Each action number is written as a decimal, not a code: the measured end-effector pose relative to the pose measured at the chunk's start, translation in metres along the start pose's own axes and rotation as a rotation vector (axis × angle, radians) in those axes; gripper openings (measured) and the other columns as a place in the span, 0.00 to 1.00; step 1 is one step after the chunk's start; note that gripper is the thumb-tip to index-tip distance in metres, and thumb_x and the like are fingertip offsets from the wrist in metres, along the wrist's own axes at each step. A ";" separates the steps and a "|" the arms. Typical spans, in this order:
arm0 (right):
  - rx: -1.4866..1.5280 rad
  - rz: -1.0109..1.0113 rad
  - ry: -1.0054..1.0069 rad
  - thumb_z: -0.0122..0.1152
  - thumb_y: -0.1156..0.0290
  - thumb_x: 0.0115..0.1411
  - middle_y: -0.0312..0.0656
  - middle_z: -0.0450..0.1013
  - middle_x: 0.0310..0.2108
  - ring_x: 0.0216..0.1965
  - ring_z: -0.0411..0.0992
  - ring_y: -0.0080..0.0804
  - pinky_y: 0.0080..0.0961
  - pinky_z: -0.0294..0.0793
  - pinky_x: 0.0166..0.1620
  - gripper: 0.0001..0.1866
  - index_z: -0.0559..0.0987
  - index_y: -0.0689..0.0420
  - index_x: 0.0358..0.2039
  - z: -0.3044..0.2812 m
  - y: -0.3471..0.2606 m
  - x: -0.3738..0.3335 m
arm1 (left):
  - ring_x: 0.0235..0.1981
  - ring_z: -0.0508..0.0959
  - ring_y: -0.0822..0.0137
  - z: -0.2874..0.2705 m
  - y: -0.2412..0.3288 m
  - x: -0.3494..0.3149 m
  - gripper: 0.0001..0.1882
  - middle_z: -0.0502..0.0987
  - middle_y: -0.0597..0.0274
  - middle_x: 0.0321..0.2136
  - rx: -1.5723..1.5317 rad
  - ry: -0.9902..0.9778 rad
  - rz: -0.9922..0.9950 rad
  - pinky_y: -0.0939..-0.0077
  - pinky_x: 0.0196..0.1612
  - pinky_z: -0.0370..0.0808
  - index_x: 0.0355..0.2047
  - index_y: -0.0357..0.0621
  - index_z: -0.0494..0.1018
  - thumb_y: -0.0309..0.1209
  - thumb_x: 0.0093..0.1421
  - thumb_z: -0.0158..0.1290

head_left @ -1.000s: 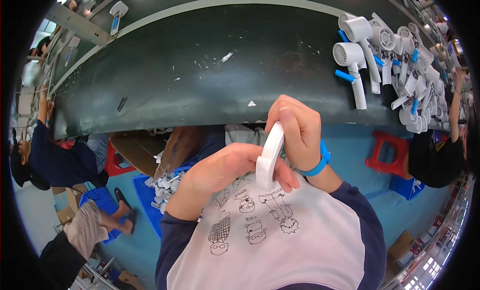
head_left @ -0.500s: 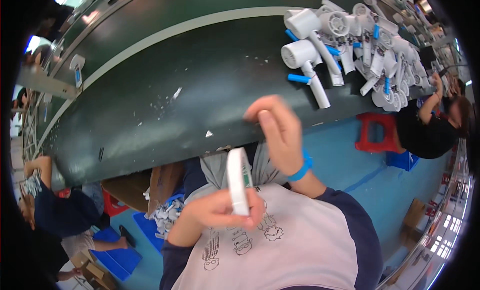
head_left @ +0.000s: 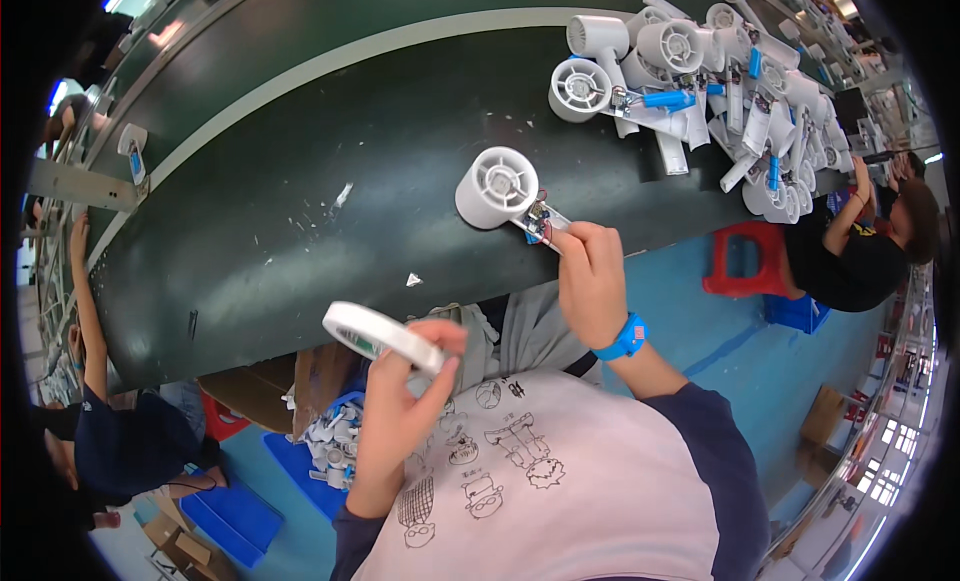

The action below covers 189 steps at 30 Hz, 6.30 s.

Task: The person assembles portable fans by applying adhesive tape to batteries, fitting the batteries into the fan housings, and placing the assembled units onto a conveyor belt.

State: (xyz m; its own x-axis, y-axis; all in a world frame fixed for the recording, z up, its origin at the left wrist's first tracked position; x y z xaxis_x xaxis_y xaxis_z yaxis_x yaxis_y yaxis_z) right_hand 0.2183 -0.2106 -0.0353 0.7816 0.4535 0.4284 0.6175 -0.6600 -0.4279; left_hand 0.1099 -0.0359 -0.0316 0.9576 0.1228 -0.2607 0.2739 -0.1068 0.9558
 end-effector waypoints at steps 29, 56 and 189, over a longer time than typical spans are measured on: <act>0.913 0.637 -0.423 0.52 0.67 0.63 0.35 0.71 0.24 0.27 0.68 0.18 0.18 0.68 0.31 0.10 0.75 0.61 0.33 -0.010 0.037 0.037 | 0.61 0.59 0.44 0.016 0.051 0.115 0.22 0.53 0.45 0.62 0.663 -0.311 0.540 0.62 0.57 0.63 0.38 0.40 0.78 0.17 0.38 0.55; 0.916 0.412 -0.210 0.46 0.77 0.63 0.36 0.68 0.28 0.29 0.66 0.20 0.18 0.68 0.36 0.08 0.66 0.62 0.43 0.000 0.004 -0.011 | 0.47 0.69 0.69 0.047 0.018 0.031 0.21 0.65 0.59 0.51 -0.275 -0.144 -0.157 0.74 0.48 0.66 0.47 0.40 0.75 0.18 0.51 0.50; 1.462 0.294 -0.505 0.39 0.63 0.68 0.33 0.62 0.12 0.14 0.56 0.14 0.14 0.55 0.19 0.19 0.68 0.64 0.50 0.041 -0.130 0.084 | 0.49 0.73 0.60 0.021 0.050 -0.012 0.14 0.75 0.55 0.43 -0.653 -0.765 0.196 0.68 0.54 0.68 0.44 0.39 0.70 0.25 0.56 0.52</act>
State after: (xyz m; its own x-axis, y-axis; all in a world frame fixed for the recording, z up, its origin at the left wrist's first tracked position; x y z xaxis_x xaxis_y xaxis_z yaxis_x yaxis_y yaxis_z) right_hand 0.2070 -0.0625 0.0237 0.6480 0.7613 0.0239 -0.2411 0.2347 -0.9417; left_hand 0.1142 -0.0632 0.0161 0.8432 -0.5262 0.1098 0.2234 0.5289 0.8188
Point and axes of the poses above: each hand's wrist, its own x-axis towards the middle knuckle, its own z-axis out of the palm, y = z × x, the point moved 8 cm from there along x, towards the middle knuckle
